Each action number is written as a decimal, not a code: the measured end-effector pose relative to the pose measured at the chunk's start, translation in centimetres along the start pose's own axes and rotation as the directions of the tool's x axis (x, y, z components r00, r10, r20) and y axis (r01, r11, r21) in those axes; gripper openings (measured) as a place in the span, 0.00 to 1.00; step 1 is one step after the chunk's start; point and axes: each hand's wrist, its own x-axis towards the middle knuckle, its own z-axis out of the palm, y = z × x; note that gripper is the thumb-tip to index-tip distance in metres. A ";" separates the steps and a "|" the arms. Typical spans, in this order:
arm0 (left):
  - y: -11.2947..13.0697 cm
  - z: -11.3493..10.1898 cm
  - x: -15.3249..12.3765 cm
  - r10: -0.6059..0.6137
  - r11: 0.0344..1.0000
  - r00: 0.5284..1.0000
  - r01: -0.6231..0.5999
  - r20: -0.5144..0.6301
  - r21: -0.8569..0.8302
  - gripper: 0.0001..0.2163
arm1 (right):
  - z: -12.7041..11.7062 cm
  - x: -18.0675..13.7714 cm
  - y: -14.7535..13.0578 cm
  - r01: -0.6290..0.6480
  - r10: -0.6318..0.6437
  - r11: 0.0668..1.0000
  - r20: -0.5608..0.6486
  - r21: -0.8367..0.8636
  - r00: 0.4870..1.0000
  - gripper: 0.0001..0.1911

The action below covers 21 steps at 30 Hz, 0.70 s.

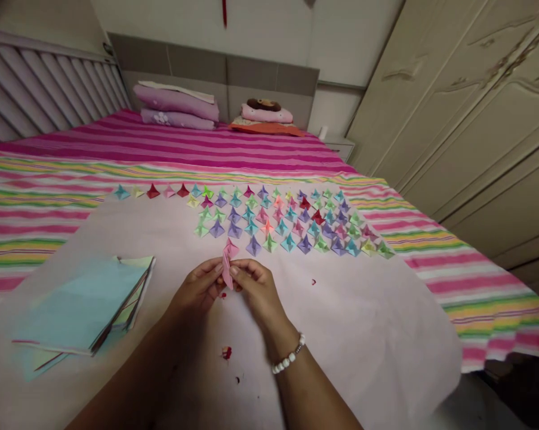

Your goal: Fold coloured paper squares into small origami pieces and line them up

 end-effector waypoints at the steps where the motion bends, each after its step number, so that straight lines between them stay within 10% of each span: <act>1: 0.0 0.0 0.0 0.003 1.000 1.000 -0.003 0.010 -0.005 0.17 | 0.0 0.1 0.1 0.000 0.000 1.000 0.010 0.012 1.000 0.10; 21: 0.2 -0.1 0.1 -0.073 0.997 0.997 0.073 -0.031 -0.007 0.18 | -0.4 0.5 0.3 -0.030 0.027 0.996 0.040 0.086 0.999 0.09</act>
